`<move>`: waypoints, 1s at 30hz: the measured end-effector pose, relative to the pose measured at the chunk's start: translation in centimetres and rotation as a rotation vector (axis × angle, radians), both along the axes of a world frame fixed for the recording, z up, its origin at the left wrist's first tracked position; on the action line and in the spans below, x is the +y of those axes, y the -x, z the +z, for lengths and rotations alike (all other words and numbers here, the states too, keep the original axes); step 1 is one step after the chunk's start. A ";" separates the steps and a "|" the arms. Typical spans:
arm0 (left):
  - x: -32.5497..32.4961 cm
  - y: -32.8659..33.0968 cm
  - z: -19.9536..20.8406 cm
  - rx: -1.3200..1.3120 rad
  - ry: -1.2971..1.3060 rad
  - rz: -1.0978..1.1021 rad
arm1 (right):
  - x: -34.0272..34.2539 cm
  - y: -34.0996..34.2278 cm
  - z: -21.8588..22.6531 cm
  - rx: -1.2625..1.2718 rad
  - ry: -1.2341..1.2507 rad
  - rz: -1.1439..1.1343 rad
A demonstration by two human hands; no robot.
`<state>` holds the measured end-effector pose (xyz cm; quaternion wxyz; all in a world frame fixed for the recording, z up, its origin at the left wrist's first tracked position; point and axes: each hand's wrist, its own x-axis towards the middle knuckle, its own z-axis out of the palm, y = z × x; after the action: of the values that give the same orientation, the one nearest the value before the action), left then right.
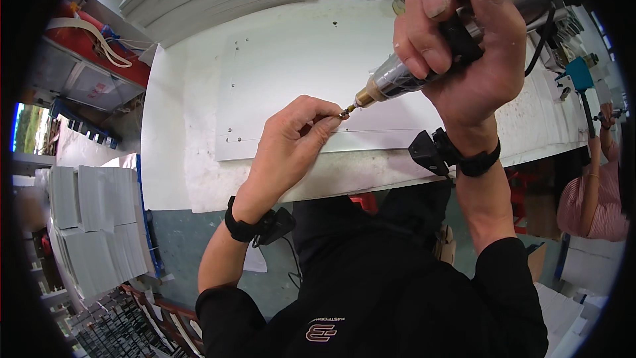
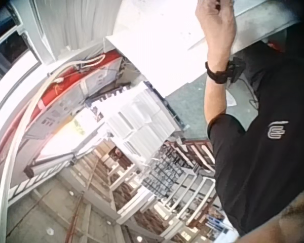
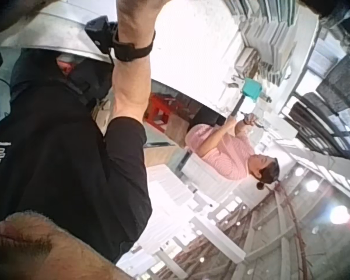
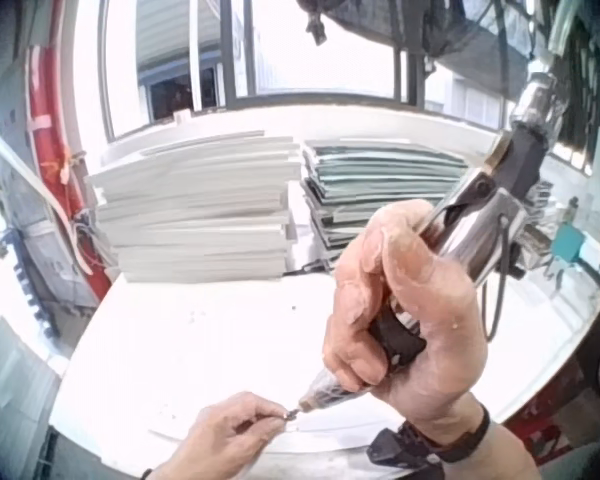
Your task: The person aligns a white frame insert into a larger window frame on a workbench. They then use a pneumatic screwdriver to drive multiple screws into pre-drilled holes to secure the insert. Finally, they lift the assembled frame and place it onto a stack of similar frames.
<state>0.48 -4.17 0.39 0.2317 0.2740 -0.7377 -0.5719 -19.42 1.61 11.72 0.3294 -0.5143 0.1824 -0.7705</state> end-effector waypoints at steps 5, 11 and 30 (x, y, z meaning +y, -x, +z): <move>0.9 0.4 0.1 -0.077 0.419 0.014 | 0.6 -1.7 0.9 -0.029 -0.334 0.021; 0.5 0.2 -0.4 -0.125 0.569 -0.017 | 0.5 -2.2 0.7 0.159 -0.401 0.001; 2.8 -1.7 -1.4 -0.183 0.953 -0.028 | -1.0 -3.2 -2.1 0.523 -0.311 -0.044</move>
<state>2.21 -1.36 -1.06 0.2579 0.1763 -0.9385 -0.1471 -16.24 0.64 9.61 0.3294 -0.6345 0.3877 -0.5819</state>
